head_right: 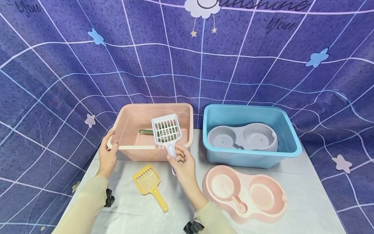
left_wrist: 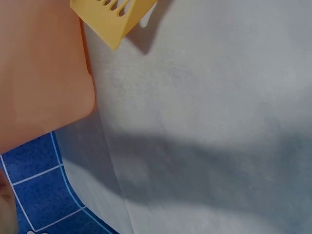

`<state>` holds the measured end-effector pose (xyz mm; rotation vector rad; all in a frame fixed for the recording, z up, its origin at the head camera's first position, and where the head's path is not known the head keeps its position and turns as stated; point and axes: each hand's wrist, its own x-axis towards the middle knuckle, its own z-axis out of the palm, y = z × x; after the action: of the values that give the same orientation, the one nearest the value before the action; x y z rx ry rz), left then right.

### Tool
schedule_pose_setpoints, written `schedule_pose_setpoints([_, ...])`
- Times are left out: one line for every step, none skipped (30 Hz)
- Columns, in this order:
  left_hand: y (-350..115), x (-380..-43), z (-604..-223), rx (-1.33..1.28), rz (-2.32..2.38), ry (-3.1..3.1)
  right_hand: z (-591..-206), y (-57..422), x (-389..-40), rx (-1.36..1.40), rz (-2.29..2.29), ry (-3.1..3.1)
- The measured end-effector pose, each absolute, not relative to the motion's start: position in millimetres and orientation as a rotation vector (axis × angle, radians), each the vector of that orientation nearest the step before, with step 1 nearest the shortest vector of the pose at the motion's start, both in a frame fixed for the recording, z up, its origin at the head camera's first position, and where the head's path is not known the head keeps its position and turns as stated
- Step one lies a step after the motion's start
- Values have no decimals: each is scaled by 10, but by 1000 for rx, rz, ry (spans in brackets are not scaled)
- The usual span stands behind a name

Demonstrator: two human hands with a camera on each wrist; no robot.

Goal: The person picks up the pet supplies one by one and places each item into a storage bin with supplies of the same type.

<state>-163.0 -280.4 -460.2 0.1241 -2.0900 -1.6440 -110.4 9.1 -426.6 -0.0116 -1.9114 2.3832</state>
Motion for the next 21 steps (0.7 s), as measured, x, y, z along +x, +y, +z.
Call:
schedule_pose_setpoints([-2803,-1630,-4601,122,-1641,-2089,-4254,92,-1112,-6,2382,-1911])
schedule_pose_setpoints([-2802,-1630,-4598,120,-1638,-2089,-4245,94,-1122,-3,2377,-1915])
schedule_pose_setpoints([-2801,-1630,-4596,119,-1634,-2091,-4237,97,-1130,0,2376,-1915])
schedule_pose_setpoints([-2800,-1630,-4593,120,-1629,-2095,-4232,99,-1140,0,2373,-1917])
schedule_pose_setpoints([-2799,-1630,-4592,123,-1626,-2098,-4228,100,-1150,2,2370,-1919])
schedule_pose_setpoints([-2798,-1629,-4591,127,-1624,-2102,-4218,101,-1156,2,2367,-1922])
schedule_pose_setpoints([-2798,-1630,-4590,128,-1626,-2103,-4214,102,-1165,2,2361,-1926])
schedule_pose_setpoints([-2798,-1630,-4588,131,-1628,-2103,-4206,102,-1172,1,2355,-1930])
schedule_pose_setpoints([-2798,-1630,-4588,131,-1631,-2101,-4201,101,-1183,3,2351,-1933])
schedule_pose_setpoints([-2799,-1630,-4589,130,-1635,-2098,-4199,99,-1195,3,2344,-1938])
schedule_pose_setpoints([-2801,-1628,-4591,126,-1640,-2092,-4194,97,-1205,7,2342,-1938])
schedule_pose_setpoints([-2803,-1627,-4593,122,-1644,-2087,-4189,95,-1216,10,2336,-1942])
schedule_pose_setpoints([-2805,-1626,-4596,118,-1649,-2081,-4188,94,-1229,14,2333,-1943])
schedule_pose_setpoints([-2808,-1625,-4600,114,-1652,-2076,-4182,91,-1240,20,2329,-1944])
schedule_pose_setpoints([-2809,-1625,-4604,111,-1654,-2071,-4182,89,-1255,24,2326,-1944])
schedule_pose_setpoints([-2809,-1625,-4607,109,-1656,-2067,-4177,88,-1265,27,2321,-1947])
schedule_pose_setpoints([-2809,-1625,-4608,108,-1658,-2064,-4171,88,-1276,32,2315,-1951])
schedule_pose_setpoints([-2808,-1625,-4606,107,-1659,-2062,-4166,86,-1287,33,2306,-1958])
schedule_pose_setpoints([-2806,-1624,-4603,109,-1660,-2062,-4163,85,-1298,35,2300,-1963])
schedule_pose_setpoints([-2803,-1624,-4600,111,-1659,-2064,-4159,85,-1309,36,2294,-1968])
schedule_pose_setpoints([-2802,-1622,-4596,117,-1659,-2068,-4153,86,-1320,36,2288,-1976])
